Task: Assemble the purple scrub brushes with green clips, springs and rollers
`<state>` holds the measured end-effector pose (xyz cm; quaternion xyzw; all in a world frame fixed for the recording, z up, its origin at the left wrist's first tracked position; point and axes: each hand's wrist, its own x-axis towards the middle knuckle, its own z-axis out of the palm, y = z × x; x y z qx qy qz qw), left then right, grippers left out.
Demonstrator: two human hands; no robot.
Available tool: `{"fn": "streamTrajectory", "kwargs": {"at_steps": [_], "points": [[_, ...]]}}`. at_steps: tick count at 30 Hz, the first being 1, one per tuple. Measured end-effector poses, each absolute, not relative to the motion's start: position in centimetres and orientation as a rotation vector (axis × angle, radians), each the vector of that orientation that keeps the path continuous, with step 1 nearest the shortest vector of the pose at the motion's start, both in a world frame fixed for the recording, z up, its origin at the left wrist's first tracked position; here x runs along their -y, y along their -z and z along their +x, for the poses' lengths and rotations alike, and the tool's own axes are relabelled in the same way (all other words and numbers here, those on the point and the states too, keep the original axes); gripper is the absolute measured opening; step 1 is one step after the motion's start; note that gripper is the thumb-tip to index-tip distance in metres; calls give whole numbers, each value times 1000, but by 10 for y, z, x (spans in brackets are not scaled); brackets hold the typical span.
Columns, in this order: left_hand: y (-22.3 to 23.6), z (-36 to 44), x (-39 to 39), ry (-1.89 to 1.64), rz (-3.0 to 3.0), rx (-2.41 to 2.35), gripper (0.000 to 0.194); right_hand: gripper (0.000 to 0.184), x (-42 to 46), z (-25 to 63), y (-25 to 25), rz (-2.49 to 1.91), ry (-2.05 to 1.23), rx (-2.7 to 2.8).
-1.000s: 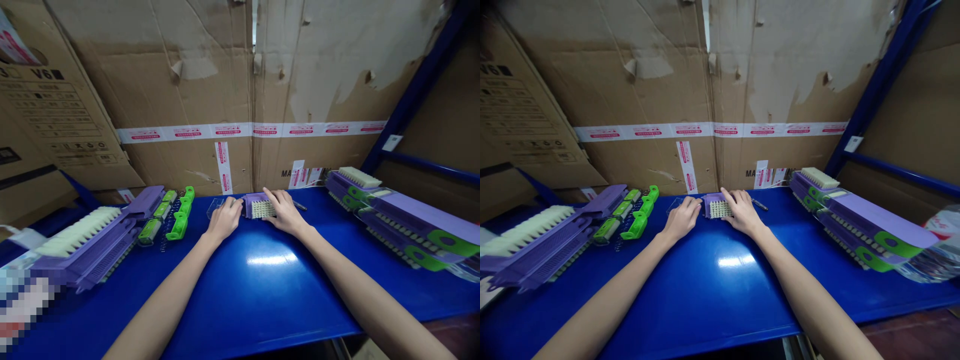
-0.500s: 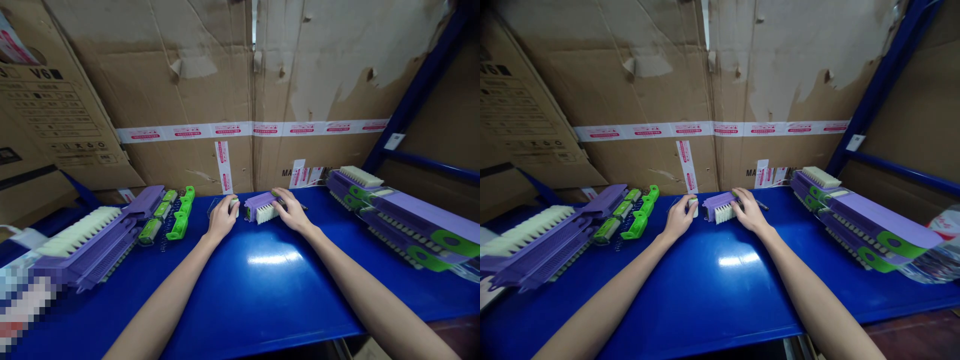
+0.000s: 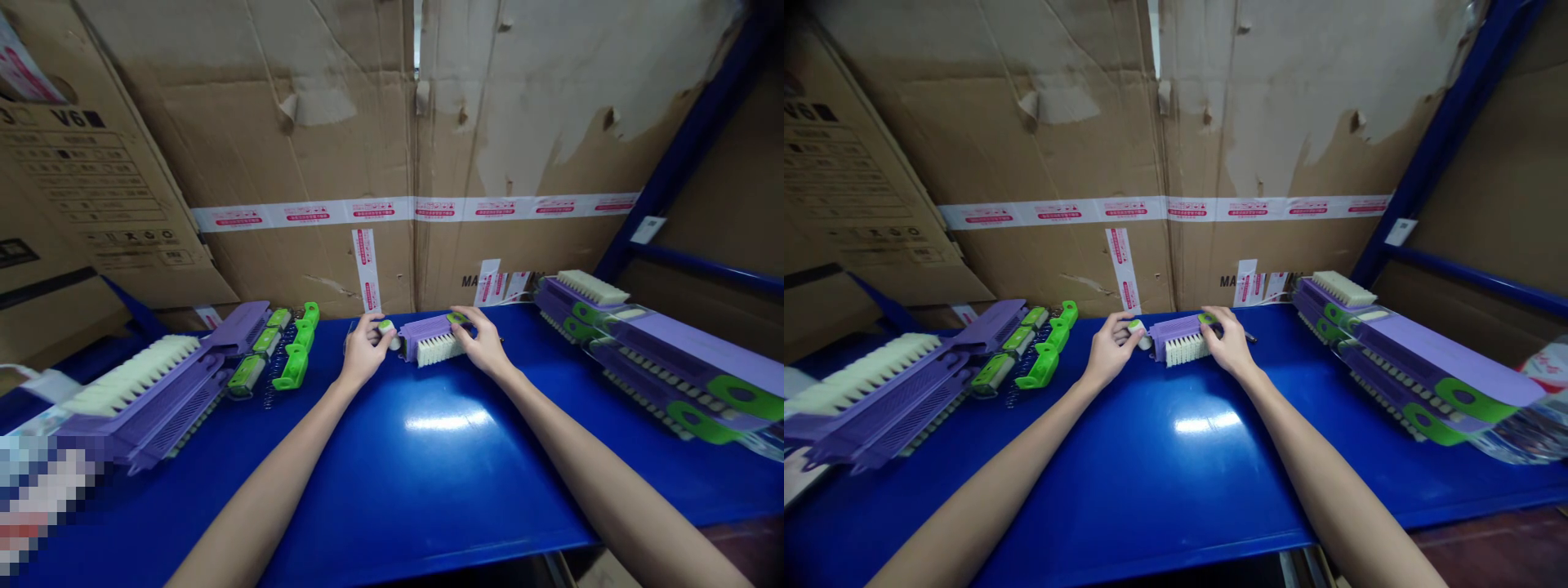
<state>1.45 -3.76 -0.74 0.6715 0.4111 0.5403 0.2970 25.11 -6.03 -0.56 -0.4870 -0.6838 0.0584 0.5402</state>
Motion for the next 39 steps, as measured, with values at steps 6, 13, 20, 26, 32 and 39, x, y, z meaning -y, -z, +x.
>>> {"fn": "streamTrajectory", "kwargs": {"at_steps": [6, 13, 20, 26, 32, 39], "points": [[10, 13, 33, -1377, 1731, -1069, 36, 37, 58, 255, 7, -1158, -341, 1549], [13, 12, 32, -1247, 1773, -1009, 45, 49, 53, 256, 14, -1108, -618, 1419], [13, 12, 29, -1255, 1648, -962, 48, 54, 53, 251, 20, -1040, -836, 1184], [11, 9, 25, -1218, 1423, -889, 55, 57, 56, 245, 14, -998, -981, 964], [8, 8, 28, -1151, 1324, -867, 57, 58, 58, 241, 9, -1015, -996, 900], [13, 8, 23, -1195, 1483, -829, 57, 60, 60, 237, 7, -1028, -997, 891]]}}
